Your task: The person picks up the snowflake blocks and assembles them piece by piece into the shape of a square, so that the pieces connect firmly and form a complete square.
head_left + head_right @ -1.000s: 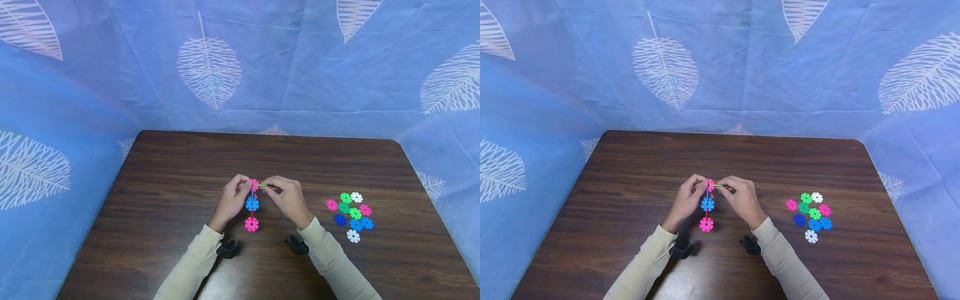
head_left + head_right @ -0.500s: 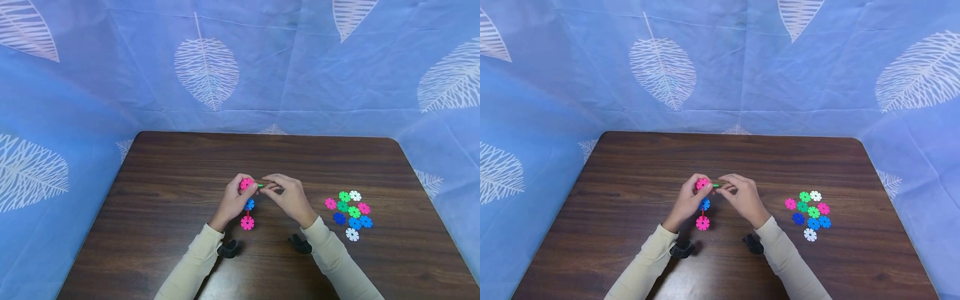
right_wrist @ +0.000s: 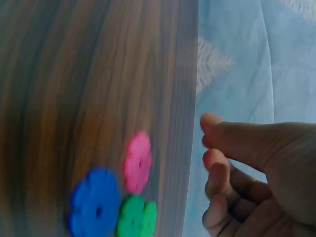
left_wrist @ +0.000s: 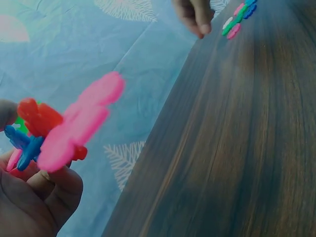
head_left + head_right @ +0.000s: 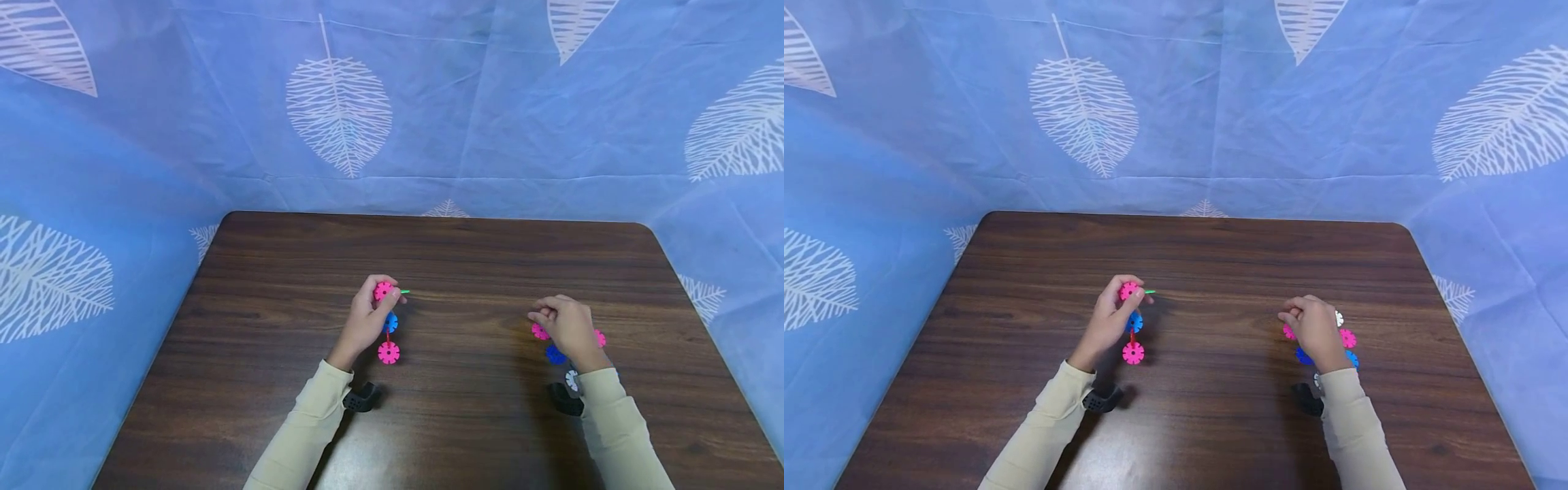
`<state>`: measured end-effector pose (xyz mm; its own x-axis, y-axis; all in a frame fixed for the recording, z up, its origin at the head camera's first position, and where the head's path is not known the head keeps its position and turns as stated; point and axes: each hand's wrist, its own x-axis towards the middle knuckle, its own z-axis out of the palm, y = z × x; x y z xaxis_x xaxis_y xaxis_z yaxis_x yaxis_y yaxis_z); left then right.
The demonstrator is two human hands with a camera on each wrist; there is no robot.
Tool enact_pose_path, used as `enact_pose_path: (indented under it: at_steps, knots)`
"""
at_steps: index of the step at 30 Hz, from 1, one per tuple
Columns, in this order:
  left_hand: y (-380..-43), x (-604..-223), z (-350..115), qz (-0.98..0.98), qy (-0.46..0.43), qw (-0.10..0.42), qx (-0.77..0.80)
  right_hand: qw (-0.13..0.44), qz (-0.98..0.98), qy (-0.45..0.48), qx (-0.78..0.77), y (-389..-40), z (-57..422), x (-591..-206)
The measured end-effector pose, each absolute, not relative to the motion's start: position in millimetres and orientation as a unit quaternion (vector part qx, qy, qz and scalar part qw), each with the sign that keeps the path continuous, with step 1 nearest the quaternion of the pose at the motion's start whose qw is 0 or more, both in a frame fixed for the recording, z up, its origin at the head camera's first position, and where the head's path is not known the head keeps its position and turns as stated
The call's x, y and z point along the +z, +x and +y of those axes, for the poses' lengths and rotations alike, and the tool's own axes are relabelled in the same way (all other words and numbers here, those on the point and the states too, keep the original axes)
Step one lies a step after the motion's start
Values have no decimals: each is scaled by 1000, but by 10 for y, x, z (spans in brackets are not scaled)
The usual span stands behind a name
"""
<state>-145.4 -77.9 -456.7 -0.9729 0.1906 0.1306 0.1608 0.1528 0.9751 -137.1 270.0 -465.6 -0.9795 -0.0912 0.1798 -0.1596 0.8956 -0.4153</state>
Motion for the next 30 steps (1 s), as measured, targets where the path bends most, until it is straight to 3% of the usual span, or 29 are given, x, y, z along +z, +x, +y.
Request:
enact_pose_path:
  at_steps: [7,12,22,28,30]
  knots:
    - [-1459,-4569,-809,768,122,16,629,-61,-978,-18,199,-1306,2882,-4616]
    - [-1462,-4565,-806,770,120,31,625,-105,-974,-50,194,-1282,2886,-4631]
    - [-1449,-4499,-815,773,102,38,626,-106,-973,-73,193,-1309,2888,-4705]
    - [-1341,-4242,-808,771,108,41,626,-73,-974,-28,214,-1359,2866,-4739]
    - [-1368,-4344,-810,767,104,37,633,-58,-972,-12,227,-1364,2839,-4759]
